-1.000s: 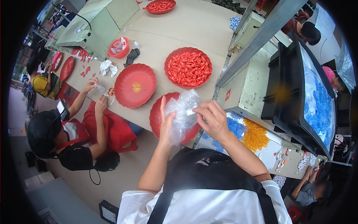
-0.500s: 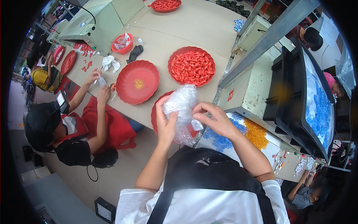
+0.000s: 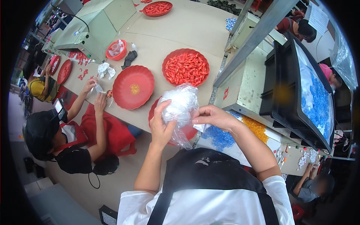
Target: The person places a crate of plastic pieces onto an upper shelf, trims the tip of a glue bottle with a knife, and applies glue to assemble plastic pieces together. The person then rearranges trays and crates on the workbench.
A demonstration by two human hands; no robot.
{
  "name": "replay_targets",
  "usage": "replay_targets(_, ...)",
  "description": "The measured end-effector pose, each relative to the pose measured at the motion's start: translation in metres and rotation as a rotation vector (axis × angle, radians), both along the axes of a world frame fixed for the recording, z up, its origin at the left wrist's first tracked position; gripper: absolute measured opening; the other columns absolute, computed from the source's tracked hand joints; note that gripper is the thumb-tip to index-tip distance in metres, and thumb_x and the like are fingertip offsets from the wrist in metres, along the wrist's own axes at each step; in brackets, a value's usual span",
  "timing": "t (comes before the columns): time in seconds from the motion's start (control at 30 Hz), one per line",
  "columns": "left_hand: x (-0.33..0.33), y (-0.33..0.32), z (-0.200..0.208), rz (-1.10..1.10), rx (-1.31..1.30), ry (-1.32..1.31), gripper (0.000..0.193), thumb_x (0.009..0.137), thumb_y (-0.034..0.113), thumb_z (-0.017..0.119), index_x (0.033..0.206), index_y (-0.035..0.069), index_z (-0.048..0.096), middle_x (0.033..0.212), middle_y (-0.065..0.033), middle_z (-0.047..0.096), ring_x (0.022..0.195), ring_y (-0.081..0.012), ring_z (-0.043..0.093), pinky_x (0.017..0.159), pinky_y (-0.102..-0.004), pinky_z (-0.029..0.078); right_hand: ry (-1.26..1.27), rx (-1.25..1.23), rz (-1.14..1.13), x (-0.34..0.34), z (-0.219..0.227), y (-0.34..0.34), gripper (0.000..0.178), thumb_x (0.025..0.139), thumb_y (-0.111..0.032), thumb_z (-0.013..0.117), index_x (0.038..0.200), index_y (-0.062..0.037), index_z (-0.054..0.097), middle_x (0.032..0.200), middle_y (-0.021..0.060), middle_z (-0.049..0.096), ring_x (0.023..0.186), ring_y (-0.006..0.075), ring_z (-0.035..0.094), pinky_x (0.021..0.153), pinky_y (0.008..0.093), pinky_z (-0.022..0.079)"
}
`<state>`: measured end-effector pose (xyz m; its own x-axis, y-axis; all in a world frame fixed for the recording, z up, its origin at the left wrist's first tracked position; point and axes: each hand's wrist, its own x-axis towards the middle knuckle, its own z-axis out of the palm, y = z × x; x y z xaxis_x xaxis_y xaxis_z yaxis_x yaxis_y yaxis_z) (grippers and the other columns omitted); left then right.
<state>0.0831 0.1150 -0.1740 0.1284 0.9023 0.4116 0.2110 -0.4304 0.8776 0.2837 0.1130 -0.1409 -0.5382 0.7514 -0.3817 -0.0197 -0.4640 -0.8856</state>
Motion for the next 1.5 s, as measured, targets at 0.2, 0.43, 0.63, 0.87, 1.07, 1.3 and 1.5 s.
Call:
replay_targets(0.2,-0.001,-0.005,-0.011,-0.009,-0.041,0.035,0.045,0.065,-0.001,0.054,0.109,0.003,0.046,0.104,-0.0142,0.055,0.092,-0.0259,0.057,0.079,-0.0315,0.043,-0.248,0.251,0.056,0.018,-0.007,-0.003,0.014,0.078,-0.015,0.06,0.08,-0.0011,0.059,0.075,0.0001,0.058,0.071,0.0055,0.05,0.067,0.0216,0.04)
replay_targets(0.43,-0.006,0.013,-0.023,-0.044,-0.134,-0.043,0.04,0.07,-0.002,0.051,0.109,0.001,0.045,0.103,-0.0124,0.052,0.091,-0.0194,0.053,0.08,-0.0291,0.041,-0.474,0.402,0.016,0.033,0.002,-0.006,0.015,0.076,-0.018,0.06,0.079,-0.0036,0.06,0.069,0.0052,0.06,0.067,0.0127,0.055,0.065,0.0253,0.042)
replay_targets(0.63,-0.006,0.048,-0.089,-0.168,-0.219,0.516,0.051,0.079,0.014,0.055,0.125,0.007,0.035,0.11,-0.0229,0.05,0.104,-0.0324,0.049,0.086,-0.0382,0.038,-0.366,0.314,-0.321,0.037,0.022,-0.007,0.011,0.077,-0.011,0.062,0.076,-0.0015,0.058,0.066,-0.0003,0.055,0.062,0.006,0.05,0.055,0.0227,0.04)
replay_targets(0.87,0.061,0.016,0.03,-0.492,-0.548,-0.236,0.03,0.085,0.013,0.05,0.111,-0.001,0.053,0.101,-0.0137,0.059,0.086,-0.0206,0.059,0.074,-0.0292,0.047,-1.218,1.443,-0.6,0.022,0.053,-0.014,0.011,0.067,-0.01,0.063,0.076,-0.004,0.06,0.064,0.0053,0.051,0.064,0.0226,0.05,0.066,0.0326,0.04)
replay_targets(1.07,0.133,0.039,0.112,-0.537,-0.565,-0.743,0.032,0.085,0.011,0.052,0.113,-0.003,0.048,0.108,-0.0125,0.053,0.097,-0.0152,0.052,0.085,-0.0276,0.041,-1.367,1.474,-0.786,0.025,0.118,-0.019,0.028,0.067,-0.014,0.063,0.092,-0.0026,0.057,0.078,0.0061,0.053,0.067,0.0211,0.051,0.066,0.0319,0.04)
replay_targets(1.3,0.22,0.093,0.192,-0.774,-0.352,-0.777,0.021,0.083,0.014,0.054,0.098,-0.001,0.052,0.086,-0.0113,0.06,0.079,-0.0149,0.057,0.07,-0.0261,0.046,-1.283,1.395,-0.774,0.078,0.208,-0.06,0.025,0.071,-0.009,0.062,0.095,-0.0026,0.058,0.086,0.0123,0.057,0.076,0.0275,0.057,0.067,0.0328,0.046)
replay_targets(1.5,0.284,0.118,0.253,-0.765,-0.194,-0.785,0.021,0.081,0.013,0.058,0.095,-0.004,0.058,0.086,-0.0083,0.061,0.074,-0.0104,0.056,0.065,-0.0219,0.044,-1.271,1.411,-0.982,0.153,0.274,-0.044,0.016,0.078,-0.014,0.055,0.087,-0.0017,0.059,0.077,0.0113,0.06,0.068,0.0235,0.059,0.063,0.0315,0.046)
